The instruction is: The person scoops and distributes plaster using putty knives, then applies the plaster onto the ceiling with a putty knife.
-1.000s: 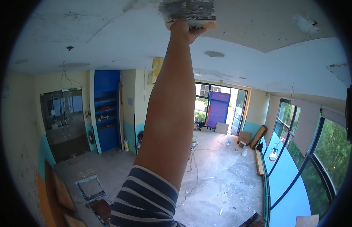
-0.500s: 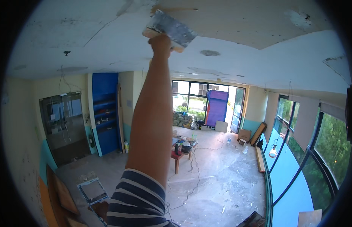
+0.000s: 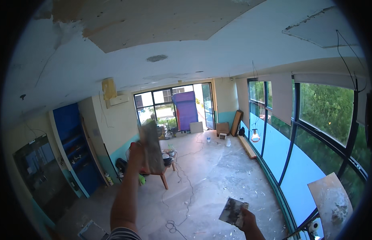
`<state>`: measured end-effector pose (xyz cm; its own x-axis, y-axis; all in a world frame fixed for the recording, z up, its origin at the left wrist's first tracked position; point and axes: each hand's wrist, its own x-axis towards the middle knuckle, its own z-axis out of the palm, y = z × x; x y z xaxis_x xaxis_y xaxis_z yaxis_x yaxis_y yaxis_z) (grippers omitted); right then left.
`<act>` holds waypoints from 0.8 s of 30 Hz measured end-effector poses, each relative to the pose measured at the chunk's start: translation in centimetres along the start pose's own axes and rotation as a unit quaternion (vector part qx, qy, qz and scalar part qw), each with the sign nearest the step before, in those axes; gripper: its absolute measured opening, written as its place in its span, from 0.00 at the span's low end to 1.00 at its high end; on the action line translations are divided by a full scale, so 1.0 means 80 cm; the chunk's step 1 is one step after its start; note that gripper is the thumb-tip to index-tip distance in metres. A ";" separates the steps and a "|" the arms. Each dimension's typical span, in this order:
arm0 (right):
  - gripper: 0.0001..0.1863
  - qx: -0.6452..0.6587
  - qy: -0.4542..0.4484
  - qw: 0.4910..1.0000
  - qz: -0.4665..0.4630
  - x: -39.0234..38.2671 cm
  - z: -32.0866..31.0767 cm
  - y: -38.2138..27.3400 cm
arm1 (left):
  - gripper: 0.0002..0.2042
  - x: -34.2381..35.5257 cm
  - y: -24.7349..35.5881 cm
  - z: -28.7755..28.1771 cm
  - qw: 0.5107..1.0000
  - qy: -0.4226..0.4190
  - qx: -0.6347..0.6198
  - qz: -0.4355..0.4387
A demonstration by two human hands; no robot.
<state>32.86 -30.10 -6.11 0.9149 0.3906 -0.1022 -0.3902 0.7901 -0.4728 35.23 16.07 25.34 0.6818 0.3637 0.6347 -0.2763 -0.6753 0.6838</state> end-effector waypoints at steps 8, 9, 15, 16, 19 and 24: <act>0.22 -0.049 -0.056 0.983 0.165 0.087 -0.022 0.063 | 0.33 -0.255 -0.149 0.232 0.860 -0.490 -0.021 -0.142; 0.22 -0.070 -0.043 0.985 0.152 0.092 -0.029 0.065 | 0.35 -0.272 -0.149 0.229 0.857 -0.495 -0.048 -0.132; 0.22 -0.027 -0.013 0.995 0.099 0.034 0.003 0.027 | 0.35 -0.296 -0.163 0.201 0.838 -0.490 0.042 -0.236; 0.23 -0.015 -0.023 0.996 0.089 0.039 -0.020 0.017 | 0.35 -0.298 -0.155 0.191 0.838 -0.486 0.066 -0.239; 0.23 0.050 -0.039 0.997 0.043 0.024 -0.014 -0.008 | 0.38 -0.330 -0.194 0.186 0.858 -0.415 0.123 -0.277; 0.24 -0.031 -0.042 0.999 -0.006 0.014 -0.094 -0.018 | 0.36 -0.433 -0.320 0.187 0.850 -0.298 0.220 -0.375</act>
<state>35.26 -34.34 -12.15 0.9062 0.4222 -0.0245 -0.3707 0.7652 -0.5264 28.86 11.15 -19.53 0.8130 0.4961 -0.3047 0.5773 -0.6193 0.5322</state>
